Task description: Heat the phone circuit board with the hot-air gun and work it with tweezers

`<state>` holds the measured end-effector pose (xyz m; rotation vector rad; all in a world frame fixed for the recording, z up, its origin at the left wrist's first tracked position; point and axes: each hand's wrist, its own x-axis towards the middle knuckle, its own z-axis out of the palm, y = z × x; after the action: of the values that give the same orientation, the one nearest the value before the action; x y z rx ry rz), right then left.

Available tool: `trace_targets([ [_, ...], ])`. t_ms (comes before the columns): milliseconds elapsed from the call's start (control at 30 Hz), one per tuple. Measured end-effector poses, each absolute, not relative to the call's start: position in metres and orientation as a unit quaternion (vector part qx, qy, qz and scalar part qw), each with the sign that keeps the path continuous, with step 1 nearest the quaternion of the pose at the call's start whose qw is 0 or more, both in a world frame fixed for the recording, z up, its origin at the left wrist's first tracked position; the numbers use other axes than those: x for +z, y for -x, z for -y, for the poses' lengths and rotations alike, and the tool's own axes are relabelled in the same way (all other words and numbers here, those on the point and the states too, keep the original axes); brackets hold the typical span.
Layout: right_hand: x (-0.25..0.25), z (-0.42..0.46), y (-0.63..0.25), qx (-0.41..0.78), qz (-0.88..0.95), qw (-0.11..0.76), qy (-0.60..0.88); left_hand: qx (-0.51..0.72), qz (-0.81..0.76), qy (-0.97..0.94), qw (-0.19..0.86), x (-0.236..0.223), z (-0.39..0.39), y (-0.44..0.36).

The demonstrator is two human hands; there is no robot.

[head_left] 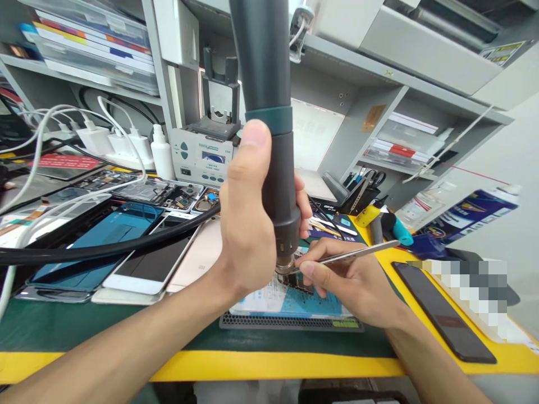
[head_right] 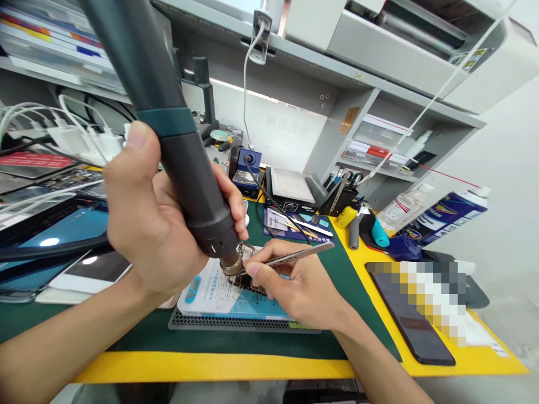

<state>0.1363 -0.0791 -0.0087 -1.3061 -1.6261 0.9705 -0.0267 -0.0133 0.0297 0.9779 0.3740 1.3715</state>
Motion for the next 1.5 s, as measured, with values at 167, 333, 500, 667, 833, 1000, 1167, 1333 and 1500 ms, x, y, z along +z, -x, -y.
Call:
trace_targets([
  [167, -0.0100, 0.0794, -0.1374, 0.381, 0.651, 0.407, 0.516, 0.600, -0.160, -0.434, 0.652, 0.0286, 0.0127, 0.0268],
  [333, -0.0089, 0.0790, -0.1362, 0.383, 0.647, 0.401, 0.524, 0.603, -0.166, -0.436, 0.647, 0.0288, 0.0123, 0.0269],
  [500, -0.0069, 0.0793, -0.1349, 0.380, 0.649, 0.401, 0.523, 0.597, -0.183, -0.436, 0.648, 0.0335, 0.0151, 0.0280],
  [667, -0.0059, 0.0791, -0.1338, 0.365, 0.656, 0.398, 0.527, 0.592, -0.185, -0.449, 0.643, 0.0331, 0.0140, 0.0283],
  [833, -0.0066, 0.0789, -0.1344, 0.364, 0.656, 0.400, 0.527, 0.592, -0.175, -0.452, 0.644, 0.0302, 0.0123, 0.0282],
  [1000, -0.0083, 0.0789, -0.1350, 0.375, 0.651, 0.403, 0.523, 0.587, -0.165, -0.456, 0.648, 0.0269, 0.0125, 0.0279],
  [1167, -0.0078, 0.0783, -0.1349, 0.379, 0.649, 0.399, 0.525, 0.592, -0.159, -0.463, 0.640, 0.0248, 0.0128, 0.0276],
  [1333, -0.0066, 0.0788, -0.1349, 0.364, 0.656, 0.398, 0.528, 0.598, -0.158, -0.456, 0.640, 0.0264, 0.0128, 0.0273],
  [1500, -0.0065, 0.0791, -0.1352, 0.363, 0.661, 0.400, 0.521, 0.602, -0.160, -0.465, 0.629, 0.0256, 0.0136, 0.0270],
])
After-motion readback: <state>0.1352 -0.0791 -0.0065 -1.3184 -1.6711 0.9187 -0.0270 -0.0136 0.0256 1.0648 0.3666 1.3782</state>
